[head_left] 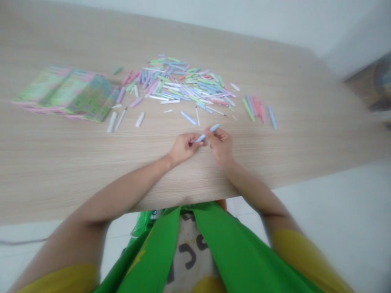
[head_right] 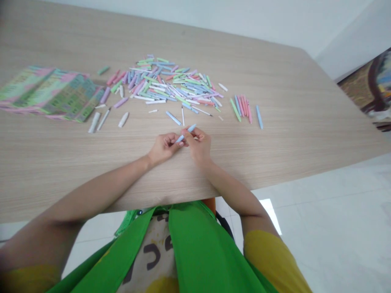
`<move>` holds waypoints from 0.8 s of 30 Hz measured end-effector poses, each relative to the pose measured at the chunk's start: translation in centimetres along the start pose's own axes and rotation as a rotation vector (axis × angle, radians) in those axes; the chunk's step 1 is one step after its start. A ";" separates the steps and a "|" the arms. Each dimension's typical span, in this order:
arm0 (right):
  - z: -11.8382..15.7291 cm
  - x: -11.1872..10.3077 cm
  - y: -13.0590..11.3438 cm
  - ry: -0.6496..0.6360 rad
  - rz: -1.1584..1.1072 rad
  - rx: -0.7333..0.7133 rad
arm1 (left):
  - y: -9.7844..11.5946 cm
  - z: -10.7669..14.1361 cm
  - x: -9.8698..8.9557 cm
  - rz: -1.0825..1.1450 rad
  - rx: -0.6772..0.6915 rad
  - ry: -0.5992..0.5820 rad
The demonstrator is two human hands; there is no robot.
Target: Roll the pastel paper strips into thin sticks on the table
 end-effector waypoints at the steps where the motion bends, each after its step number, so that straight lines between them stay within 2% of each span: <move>1: 0.1 0.1 0.0 -0.001 -0.014 0.011 | 0.3 0.1 0.1 -0.027 0.029 -0.027; 4: 0.4 0.2 -0.2 -0.004 -0.027 0.002 | 0.3 0.2 0.3 -0.053 0.068 -0.087; 7: 0.4 0.2 -0.5 -0.008 0.006 -0.040 | -0.5 0.1 0.5 -0.004 0.028 -0.120; 9: 0.3 0.1 -0.7 -0.014 0.024 -0.058 | -0.9 0.0 0.9 0.085 -0.018 -0.164; 14: 0.0 -0.4 -1.7 0.011 0.109 -0.136 | -1.0 -0.1 1.9 0.383 -0.189 -0.363; 20: 0.2 -0.1 -1.4 -0.001 0.009 -0.078 | -0.9 -0.9 0.8 0.498 -0.240 -0.338; 24: 1.0 -0.2 -1.8 0.015 -0.023 -0.051 | -1.1 -0.7 1.1 0.585 -0.304 -0.398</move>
Point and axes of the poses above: each hand's wrist, its own z-axis away from the middle knuckle, its own x-axis out of the palm, y = z × x, the point moved 8 cm from there along -z, towards the middle knuckle, and after that the axes turned 5 degrees about y, right-handed, at the moved point
